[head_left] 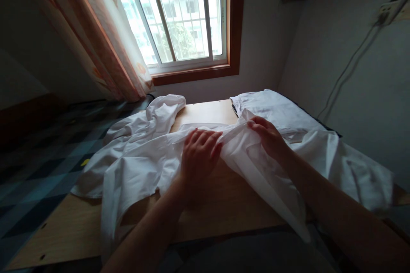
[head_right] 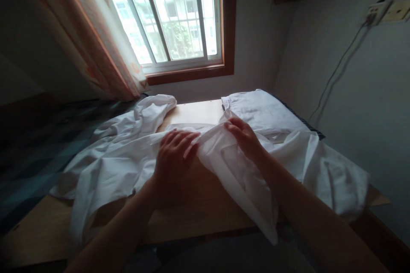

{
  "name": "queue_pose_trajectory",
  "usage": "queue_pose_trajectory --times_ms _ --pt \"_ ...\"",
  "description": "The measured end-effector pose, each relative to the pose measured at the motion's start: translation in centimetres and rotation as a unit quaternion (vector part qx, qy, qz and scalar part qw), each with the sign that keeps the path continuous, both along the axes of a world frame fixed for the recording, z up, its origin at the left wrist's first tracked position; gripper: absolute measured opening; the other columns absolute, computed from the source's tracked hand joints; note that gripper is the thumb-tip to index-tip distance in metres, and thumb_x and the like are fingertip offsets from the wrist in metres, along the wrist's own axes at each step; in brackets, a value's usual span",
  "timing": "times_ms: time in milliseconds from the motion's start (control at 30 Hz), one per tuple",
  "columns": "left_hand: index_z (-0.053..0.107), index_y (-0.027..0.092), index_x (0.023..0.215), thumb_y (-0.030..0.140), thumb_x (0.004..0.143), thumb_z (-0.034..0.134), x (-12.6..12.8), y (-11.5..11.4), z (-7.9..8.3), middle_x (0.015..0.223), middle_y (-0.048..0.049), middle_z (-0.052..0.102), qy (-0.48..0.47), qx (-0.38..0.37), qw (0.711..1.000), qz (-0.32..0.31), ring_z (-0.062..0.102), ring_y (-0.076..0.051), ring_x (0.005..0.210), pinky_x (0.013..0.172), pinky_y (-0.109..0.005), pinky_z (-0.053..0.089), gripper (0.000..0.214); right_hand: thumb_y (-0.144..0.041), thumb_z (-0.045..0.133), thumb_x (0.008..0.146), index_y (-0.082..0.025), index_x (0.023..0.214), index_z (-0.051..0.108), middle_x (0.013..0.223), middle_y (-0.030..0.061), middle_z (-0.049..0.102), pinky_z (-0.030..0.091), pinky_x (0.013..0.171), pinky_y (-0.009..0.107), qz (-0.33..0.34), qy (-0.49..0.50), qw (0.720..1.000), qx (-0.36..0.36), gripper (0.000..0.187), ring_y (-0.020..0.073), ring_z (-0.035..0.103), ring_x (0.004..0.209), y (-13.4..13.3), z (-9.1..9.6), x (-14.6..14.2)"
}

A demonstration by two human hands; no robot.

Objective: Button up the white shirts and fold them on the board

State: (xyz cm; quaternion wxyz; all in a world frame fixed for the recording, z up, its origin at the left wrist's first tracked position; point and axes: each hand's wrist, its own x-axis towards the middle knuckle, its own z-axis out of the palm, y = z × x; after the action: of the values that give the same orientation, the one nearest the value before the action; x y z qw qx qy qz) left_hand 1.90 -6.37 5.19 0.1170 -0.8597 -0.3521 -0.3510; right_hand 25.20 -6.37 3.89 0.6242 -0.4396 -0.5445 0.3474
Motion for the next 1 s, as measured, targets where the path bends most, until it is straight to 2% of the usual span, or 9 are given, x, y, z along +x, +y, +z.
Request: queue_pose_trajectory --times_ms 167,300,500,567,633,700,800,900,1000 --pt "0.063 0.019 0.117 0.023 0.095 0.050 -0.4 1.5 -1.5 0.108 -0.0093 0.071 0.049 -0.177 0.973 -0.136 0.064 -0.024 0.101 0.093 -0.041 0.049 0.026 -0.044 0.055 0.081 -0.025 0.077 0.053 0.070 -0.0011 0.052 0.043 0.060 0.029 -0.030 0.034 0.999 -0.005 0.020 0.0169 0.050 0.065 0.6 -0.7 0.9" --pt "0.064 0.017 0.119 0.022 0.093 0.051 -0.7 2.3 -2.2 0.115 -0.0111 0.070 -0.030 -0.261 0.947 -0.186 0.064 -0.022 0.104 0.094 -0.037 0.051 0.029 -0.049 0.054 0.083 -0.027 0.083 0.058 0.073 0.0022 0.058 0.046 0.062 0.033 -0.052 -0.014 0.999 -0.006 0.022 0.0222 0.054 0.072 0.9 -1.5 1.8" --pt "0.071 0.014 0.111 0.042 0.081 0.070 -0.2 1.7 -3.0 0.105 -0.0101 0.074 -0.242 -0.479 0.819 -0.204 0.069 -0.021 0.091 0.080 -0.030 0.057 0.041 -0.045 0.057 0.080 -0.023 0.080 0.057 0.067 0.0019 0.059 0.047 0.060 0.033 0.031 0.056 0.993 -0.098 0.022 0.0201 0.056 0.065 0.4 -0.1 1.8" --pt "0.073 0.014 0.108 0.046 0.076 0.075 0.0 1.7 -3.3 0.103 -0.0101 0.075 -0.267 -0.505 0.797 -0.195 0.070 -0.022 0.090 0.080 -0.031 0.057 0.046 -0.041 0.057 0.079 -0.023 0.086 0.059 0.072 0.0014 0.061 0.048 0.060 0.032 0.053 0.067 0.991 -0.101 0.019 0.0191 0.058 0.065 -0.2 0.8 1.7" --pt "0.074 0.014 0.105 0.049 0.076 0.074 0.2 1.7 -3.7 0.101 -0.0094 0.075 -0.273 -0.487 0.807 -0.194 0.070 -0.021 0.088 0.079 -0.030 0.057 0.045 -0.039 0.056 0.081 -0.024 0.100 0.061 0.087 0.0031 0.066 0.051 0.070 0.035 0.040 0.024 0.998 -0.040 0.024 0.0217 0.063 0.078 -1.1 1.6 1.6" --pt "0.075 0.015 0.100 0.046 0.080 0.071 0.6 1.7 -3.8 0.097 -0.0075 0.076 -0.257 -0.431 0.844 -0.191 0.069 -0.019 0.086 0.077 -0.028 0.057 0.038 -0.039 0.053 0.085 -0.027 0.114 0.060 0.110 0.0056 0.067 0.049 0.090 0.041 0.005 -0.070 0.996 0.058 0.033 0.0257 0.063 0.103 -2.1 2.3 1.3" --pt "0.075 0.019 0.096 0.036 0.085 0.067 0.9 1.5 -3.8 0.093 -0.0046 0.075 -0.211 -0.322 0.906 -0.174 0.069 -0.017 0.081 0.075 -0.025 0.056 0.022 -0.041 0.059 0.087 -0.027 0.125 0.058 0.131 0.0072 0.061 0.034 0.109 0.048 -0.023 -0.258 0.952 0.165 0.041 0.0287 0.050 0.127 -3.4 2.6 0.2" --pt "0.074 0.020 0.099 0.030 0.088 0.065 0.9 1.5 -3.5 0.094 -0.0052 0.074 -0.179 -0.256 0.933 -0.176 0.069 -0.017 0.081 0.075 -0.025 0.055 0.017 -0.041 0.068 0.083 -0.025 0.132 0.055 0.125 0.0088 0.065 0.030 0.111 0.053 -0.009 -0.403 0.900 0.168 0.053 0.0306 0.051 0.125 -3.7 1.8 -1.0" --pt "0.073 0.020 0.102 0.028 0.090 0.063 0.6 1.7 -3.3 0.100 -0.0070 0.073 -0.162 -0.245 0.934 -0.201 0.069 -0.017 0.084 0.075 -0.025 0.055 0.018 -0.036 0.067 0.084 -0.022 0.118 0.064 0.106 0.0088 0.071 0.039 0.101 0.048 0.014 -0.465 0.878 0.114 0.037 0.0289 0.061 0.105 -3.2 0.9 -1.6"
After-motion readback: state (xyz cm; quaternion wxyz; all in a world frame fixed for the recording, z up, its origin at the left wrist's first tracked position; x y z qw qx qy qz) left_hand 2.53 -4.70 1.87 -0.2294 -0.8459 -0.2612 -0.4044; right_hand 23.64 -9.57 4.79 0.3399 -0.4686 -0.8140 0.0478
